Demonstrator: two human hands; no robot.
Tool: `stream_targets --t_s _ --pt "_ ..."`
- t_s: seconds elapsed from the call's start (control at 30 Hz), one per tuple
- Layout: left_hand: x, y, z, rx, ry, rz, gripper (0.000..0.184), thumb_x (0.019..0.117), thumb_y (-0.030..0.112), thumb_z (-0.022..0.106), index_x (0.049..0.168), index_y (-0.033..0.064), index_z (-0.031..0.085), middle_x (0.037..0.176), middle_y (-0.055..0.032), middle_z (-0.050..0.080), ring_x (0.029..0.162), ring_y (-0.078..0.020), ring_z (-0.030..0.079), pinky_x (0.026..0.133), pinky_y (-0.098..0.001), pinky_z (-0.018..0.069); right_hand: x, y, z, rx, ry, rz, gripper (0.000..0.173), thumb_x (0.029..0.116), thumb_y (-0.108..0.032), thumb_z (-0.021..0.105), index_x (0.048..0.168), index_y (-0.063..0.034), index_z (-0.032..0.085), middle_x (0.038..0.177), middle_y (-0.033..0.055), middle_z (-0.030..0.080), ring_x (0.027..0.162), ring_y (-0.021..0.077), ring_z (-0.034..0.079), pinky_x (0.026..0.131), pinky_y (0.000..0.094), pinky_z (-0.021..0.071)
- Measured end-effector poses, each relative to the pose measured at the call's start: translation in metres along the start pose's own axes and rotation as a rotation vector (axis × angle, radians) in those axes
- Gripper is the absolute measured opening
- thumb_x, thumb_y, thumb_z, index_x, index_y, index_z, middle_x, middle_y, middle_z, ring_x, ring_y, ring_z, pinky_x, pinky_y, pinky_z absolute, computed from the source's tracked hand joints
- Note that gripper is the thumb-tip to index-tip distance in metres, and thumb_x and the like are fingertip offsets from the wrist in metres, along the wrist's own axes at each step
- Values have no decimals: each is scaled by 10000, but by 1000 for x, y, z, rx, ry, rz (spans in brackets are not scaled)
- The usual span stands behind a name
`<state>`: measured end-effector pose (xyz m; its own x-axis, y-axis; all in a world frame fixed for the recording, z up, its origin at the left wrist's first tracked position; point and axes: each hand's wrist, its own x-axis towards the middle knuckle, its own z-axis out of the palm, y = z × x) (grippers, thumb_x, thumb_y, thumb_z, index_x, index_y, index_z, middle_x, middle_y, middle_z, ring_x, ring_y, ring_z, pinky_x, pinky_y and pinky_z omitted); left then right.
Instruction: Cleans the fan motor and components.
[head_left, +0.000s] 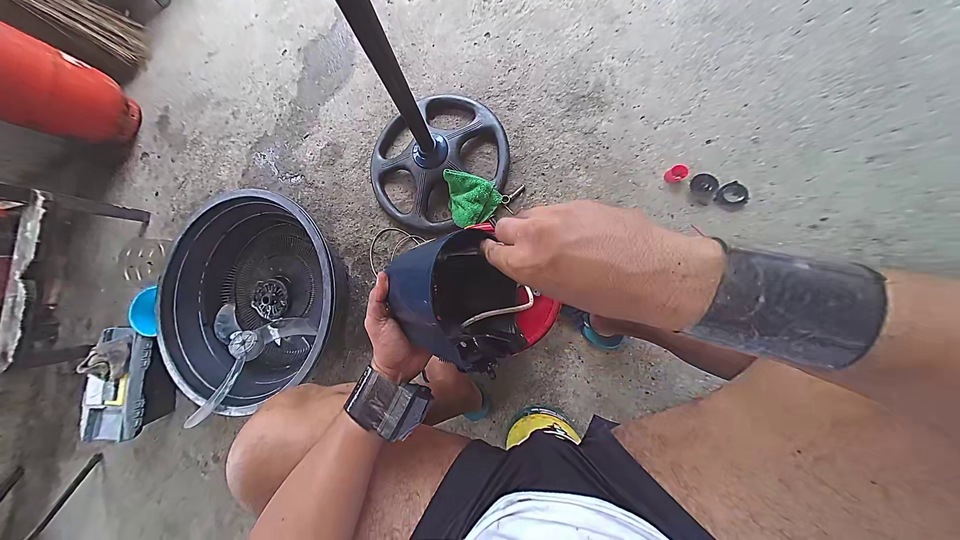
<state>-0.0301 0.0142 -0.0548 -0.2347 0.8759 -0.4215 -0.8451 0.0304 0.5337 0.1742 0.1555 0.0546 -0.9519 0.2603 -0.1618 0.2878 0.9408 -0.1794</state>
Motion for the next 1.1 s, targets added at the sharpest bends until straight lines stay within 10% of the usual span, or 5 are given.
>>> stream_targets --t_s 0.1,0.37,0.83,1.1 --pt "1 -1 -1 8 -19 -9 551 1057 500 294 1077 106 678 1000 -130 732 954 -239 723 822 -468 605 -3 -11 -5 141 -250 -58 178 940 -14 632 1087 -86 705 910 87 639 766 241 658 612 404 538" --pt "2 0 -4 -17 -86 -26 470 1015 493 442 1082 104 697 1015 -135 732 964 -239 721 835 -467 602 3 -7 26 136 216 -127 207 983 -51 594 1144 -123 703 877 61 616 759 222 627 579 349 505" --pt "-2 1 -3 -46 -69 -46 483 1028 495 416 1076 104 696 1010 -135 734 962 -243 724 828 -468 605 -3 -6 -9 7 -56 35 60 884 -69 706 937 -98 703 788 70 615 620 224 618 484 373 462" --pt "-4 1 6 80 -9 44 464 1058 450 350 1049 124 680 951 -101 738 905 -201 732 790 -430 620 -15 5 -8 88 -219 43 266 831 -105 772 1083 -184 737 894 40 661 725 222 652 562 413 520"
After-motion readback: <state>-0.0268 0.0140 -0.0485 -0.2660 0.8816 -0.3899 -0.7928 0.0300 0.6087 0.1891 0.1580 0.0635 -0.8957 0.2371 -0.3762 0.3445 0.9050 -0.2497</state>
